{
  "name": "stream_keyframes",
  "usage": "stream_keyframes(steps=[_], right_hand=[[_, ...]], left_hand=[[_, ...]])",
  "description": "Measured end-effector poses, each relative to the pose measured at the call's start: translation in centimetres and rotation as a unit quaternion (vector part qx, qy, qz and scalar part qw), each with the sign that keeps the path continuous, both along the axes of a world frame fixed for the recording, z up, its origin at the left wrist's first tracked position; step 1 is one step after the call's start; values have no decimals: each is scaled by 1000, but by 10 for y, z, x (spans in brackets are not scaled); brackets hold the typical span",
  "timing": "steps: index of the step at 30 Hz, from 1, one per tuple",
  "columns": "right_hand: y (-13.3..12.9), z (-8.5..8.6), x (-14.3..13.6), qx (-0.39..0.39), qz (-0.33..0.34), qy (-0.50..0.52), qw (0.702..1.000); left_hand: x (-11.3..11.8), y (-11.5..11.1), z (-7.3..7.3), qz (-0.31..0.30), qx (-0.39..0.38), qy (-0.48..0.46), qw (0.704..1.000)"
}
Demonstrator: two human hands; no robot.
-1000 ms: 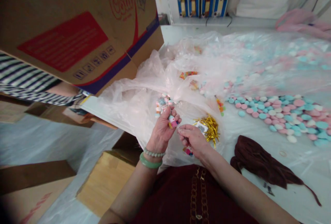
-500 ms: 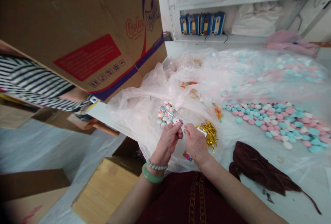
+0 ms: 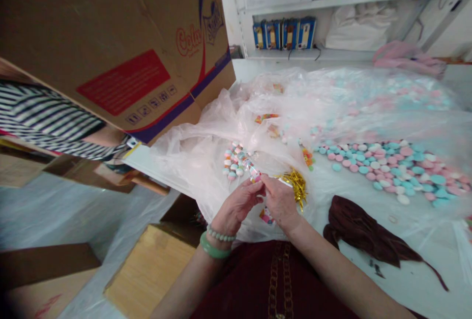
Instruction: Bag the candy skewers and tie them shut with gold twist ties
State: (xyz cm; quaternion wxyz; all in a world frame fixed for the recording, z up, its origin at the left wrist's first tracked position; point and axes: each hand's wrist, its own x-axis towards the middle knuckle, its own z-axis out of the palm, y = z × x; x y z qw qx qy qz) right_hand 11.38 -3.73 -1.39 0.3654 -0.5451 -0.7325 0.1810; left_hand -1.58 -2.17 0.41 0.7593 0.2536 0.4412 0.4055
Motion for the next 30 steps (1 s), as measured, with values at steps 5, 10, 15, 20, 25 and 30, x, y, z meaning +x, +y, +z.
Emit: stream_keyframes(steps=[5,10,15,20,25,30], right_hand=[[-3,-8,-3,-3,-50,-21,999],[0,-10,-3,-47,-56,18,997],[3,-8,-3,-10,0,25,1000],[-1,-16,-6,62,39,-69,995],[-12,-11,-16,129,39,-171,976],[-11,6,-21,137,-2,-256,957]], left_hand=[[-2,0,-9,86,-18,24,996],[9,-6,-18,96,55,73,991],[7,-4,-16,57,35,-10,998],[5,3,-18,87,-26,-60,994],[12,7,-31,125,-87,-62,986],[25,5,-34,131,-44,-73,988]])
